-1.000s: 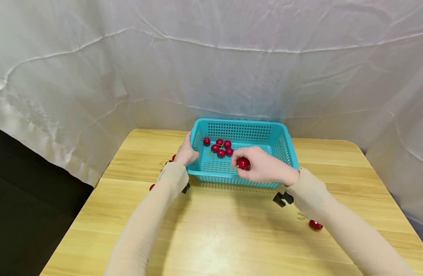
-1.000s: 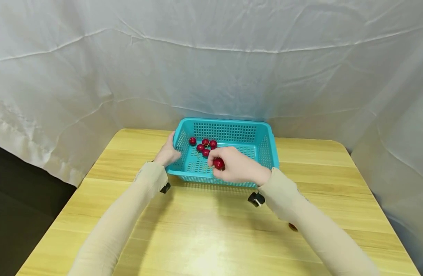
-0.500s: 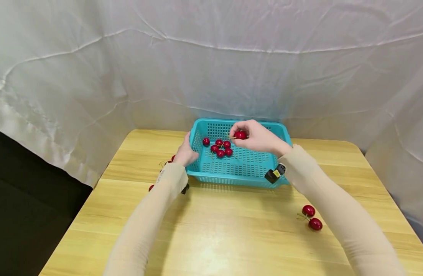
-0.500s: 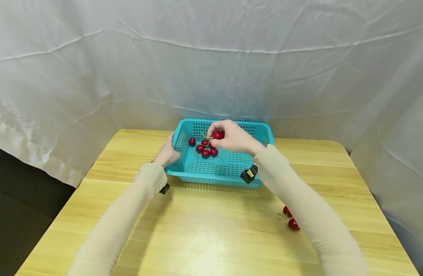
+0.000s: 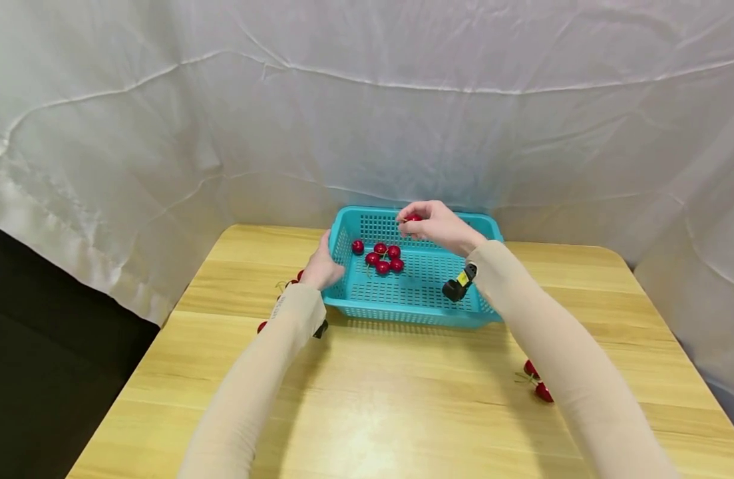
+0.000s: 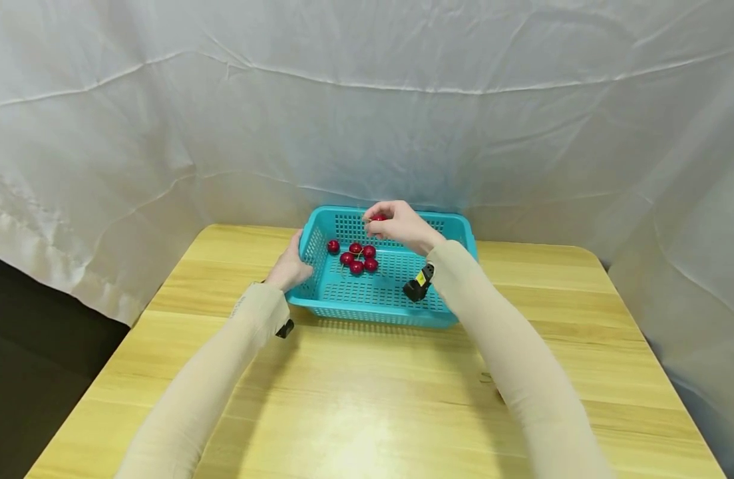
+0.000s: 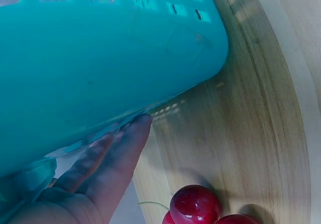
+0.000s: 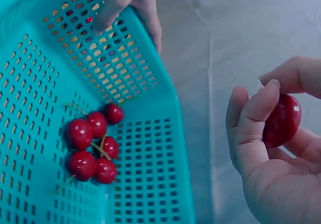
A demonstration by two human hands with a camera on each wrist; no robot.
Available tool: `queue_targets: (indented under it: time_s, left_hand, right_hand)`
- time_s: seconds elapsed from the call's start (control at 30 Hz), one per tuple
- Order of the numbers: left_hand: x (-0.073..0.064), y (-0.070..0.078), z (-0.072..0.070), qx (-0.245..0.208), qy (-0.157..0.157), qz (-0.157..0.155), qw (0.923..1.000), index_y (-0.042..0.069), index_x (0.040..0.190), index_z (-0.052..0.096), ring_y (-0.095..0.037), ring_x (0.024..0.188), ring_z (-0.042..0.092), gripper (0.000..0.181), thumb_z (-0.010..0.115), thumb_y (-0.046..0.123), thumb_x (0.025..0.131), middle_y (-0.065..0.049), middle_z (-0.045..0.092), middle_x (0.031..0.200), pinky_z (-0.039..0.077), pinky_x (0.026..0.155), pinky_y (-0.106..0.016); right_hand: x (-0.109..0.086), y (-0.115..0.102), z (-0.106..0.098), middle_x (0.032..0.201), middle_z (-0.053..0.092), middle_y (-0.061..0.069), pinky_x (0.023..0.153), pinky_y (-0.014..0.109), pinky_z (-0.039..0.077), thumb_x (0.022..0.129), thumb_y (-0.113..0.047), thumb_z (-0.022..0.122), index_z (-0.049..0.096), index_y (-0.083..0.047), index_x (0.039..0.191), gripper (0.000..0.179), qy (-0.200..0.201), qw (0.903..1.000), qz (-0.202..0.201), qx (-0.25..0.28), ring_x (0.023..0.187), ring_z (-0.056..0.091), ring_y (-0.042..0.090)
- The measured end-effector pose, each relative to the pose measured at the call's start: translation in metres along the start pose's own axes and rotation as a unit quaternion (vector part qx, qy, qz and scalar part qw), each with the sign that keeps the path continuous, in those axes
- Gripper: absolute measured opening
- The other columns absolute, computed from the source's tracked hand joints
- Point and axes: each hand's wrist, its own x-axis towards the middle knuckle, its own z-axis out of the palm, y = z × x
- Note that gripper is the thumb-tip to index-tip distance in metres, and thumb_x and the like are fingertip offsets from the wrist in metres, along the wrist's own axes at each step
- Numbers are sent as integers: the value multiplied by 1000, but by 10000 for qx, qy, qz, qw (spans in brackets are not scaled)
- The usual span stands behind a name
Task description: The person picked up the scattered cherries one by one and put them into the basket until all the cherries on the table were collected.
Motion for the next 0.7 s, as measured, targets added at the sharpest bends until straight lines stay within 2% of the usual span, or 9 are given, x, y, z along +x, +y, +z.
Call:
queue_targets:
  time_s: [0.23, 0.33, 0.43, 0.57, 0.67, 0.7]
  left_hand:
    - [0, 0, 0, -18, -1, 26, 10000, 33, 162, 5, -40, 132, 53, 99, 61, -5, 89, -18, 45, 153, 48, 105, -62]
    - [-1, 1, 0, 1, -27, 7, 10000, 33, 162, 4, -40, 132, 53, 100, 61, -5, 89, -18, 44, 154, 47, 106, -62]
    - [-1, 1, 0, 5, -19, 9, 10000, 34, 161, 3, -40, 132, 52, 100, 60, -5, 89, -18, 44, 154, 47, 106, -63]
    - [-1, 1, 1, -21, 15, 8, 10000, 34, 161, 5, -41, 133, 52, 100, 62, -5, 89, -17, 44, 154, 46, 106, -64]
    - [-1, 1, 1, -9, 43, -11, 10000, 33, 161, 5, -41, 134, 51, 101, 63, -5, 88, -17, 43, 155, 46, 106, -65]
    - [-1, 1, 1, -28, 39, -20, 10000, 34, 161, 5, -41, 135, 50, 101, 63, -5, 88, -16, 43, 156, 45, 106, -65]
  right_hand:
    - [20, 20, 0, 110, 62, 5, 85, 26, 51, 103, -12, 53, 56, 0, 127, 27, 238, 9921, 519, 1121, 97, 61, 16]
    - [26, 29, 0, 112, 60, 7, 84, 23, 51, 104, -11, 52, 53, 2, 130, 30, 350, 9880, 700, 1333, 101, 60, 18]
    - [32, 38, 1, 125, 57, 14, 91, 25, 52, 105, -11, 50, 50, 4, 136, 35, 403, 9851, 886, 1421, 109, 58, 23]
    - [38, 47, 4, 152, 41, 22, 109, 36, 47, 104, -9, 49, 41, 7, 147, 46, 413, 9796, 1186, 1568, 130, 51, 33]
    - [40, 53, 7, 160, 32, 22, 120, 44, 38, 103, -6, 49, 36, 8, 150, 50, 439, 9750, 1377, 1686, 139, 45, 35]
    - [41, 55, 8, 160, 32, 22, 121, 45, 37, 103, -5, 49, 36, 8, 149, 50, 461, 9748, 1415, 1660, 137, 46, 34]
